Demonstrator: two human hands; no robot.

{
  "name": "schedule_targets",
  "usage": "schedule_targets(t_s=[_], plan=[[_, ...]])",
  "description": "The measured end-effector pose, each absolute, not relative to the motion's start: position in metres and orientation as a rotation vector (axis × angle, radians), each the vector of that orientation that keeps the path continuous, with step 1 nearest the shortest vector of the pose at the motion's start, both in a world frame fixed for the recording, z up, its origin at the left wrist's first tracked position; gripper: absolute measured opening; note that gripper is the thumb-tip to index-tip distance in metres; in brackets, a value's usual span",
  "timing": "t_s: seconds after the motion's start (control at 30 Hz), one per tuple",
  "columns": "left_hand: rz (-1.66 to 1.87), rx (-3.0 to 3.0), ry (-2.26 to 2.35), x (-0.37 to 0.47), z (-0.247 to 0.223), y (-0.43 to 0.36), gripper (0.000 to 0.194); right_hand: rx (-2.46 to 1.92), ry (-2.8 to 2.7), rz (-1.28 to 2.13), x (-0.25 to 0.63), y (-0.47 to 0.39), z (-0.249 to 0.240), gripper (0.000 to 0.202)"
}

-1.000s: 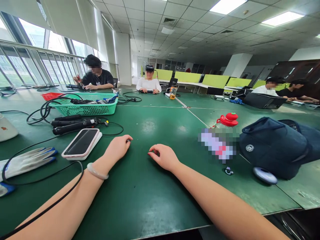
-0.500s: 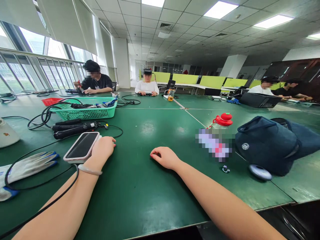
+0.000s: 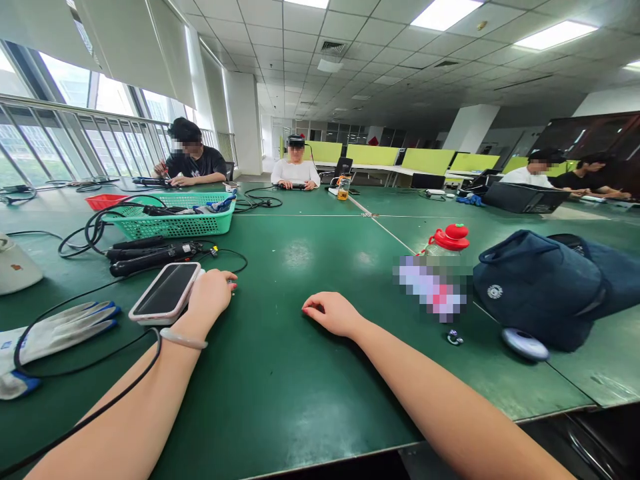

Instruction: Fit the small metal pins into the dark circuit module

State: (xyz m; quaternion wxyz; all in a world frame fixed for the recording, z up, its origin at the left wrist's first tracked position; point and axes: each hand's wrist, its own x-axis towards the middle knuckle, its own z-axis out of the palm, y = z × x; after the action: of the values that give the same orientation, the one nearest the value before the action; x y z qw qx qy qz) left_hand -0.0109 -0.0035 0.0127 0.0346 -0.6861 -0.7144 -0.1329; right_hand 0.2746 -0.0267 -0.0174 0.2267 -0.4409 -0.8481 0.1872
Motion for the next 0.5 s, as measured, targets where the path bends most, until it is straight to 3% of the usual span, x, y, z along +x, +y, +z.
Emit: schedule_targets(t_s=[0.5], plan=[[-0.339,-2.106,-2.268,0.018,-0.013,-0.007,0.036,-1.229,-2.331,0.56,0.274,-0.027,-0.013,0.019]])
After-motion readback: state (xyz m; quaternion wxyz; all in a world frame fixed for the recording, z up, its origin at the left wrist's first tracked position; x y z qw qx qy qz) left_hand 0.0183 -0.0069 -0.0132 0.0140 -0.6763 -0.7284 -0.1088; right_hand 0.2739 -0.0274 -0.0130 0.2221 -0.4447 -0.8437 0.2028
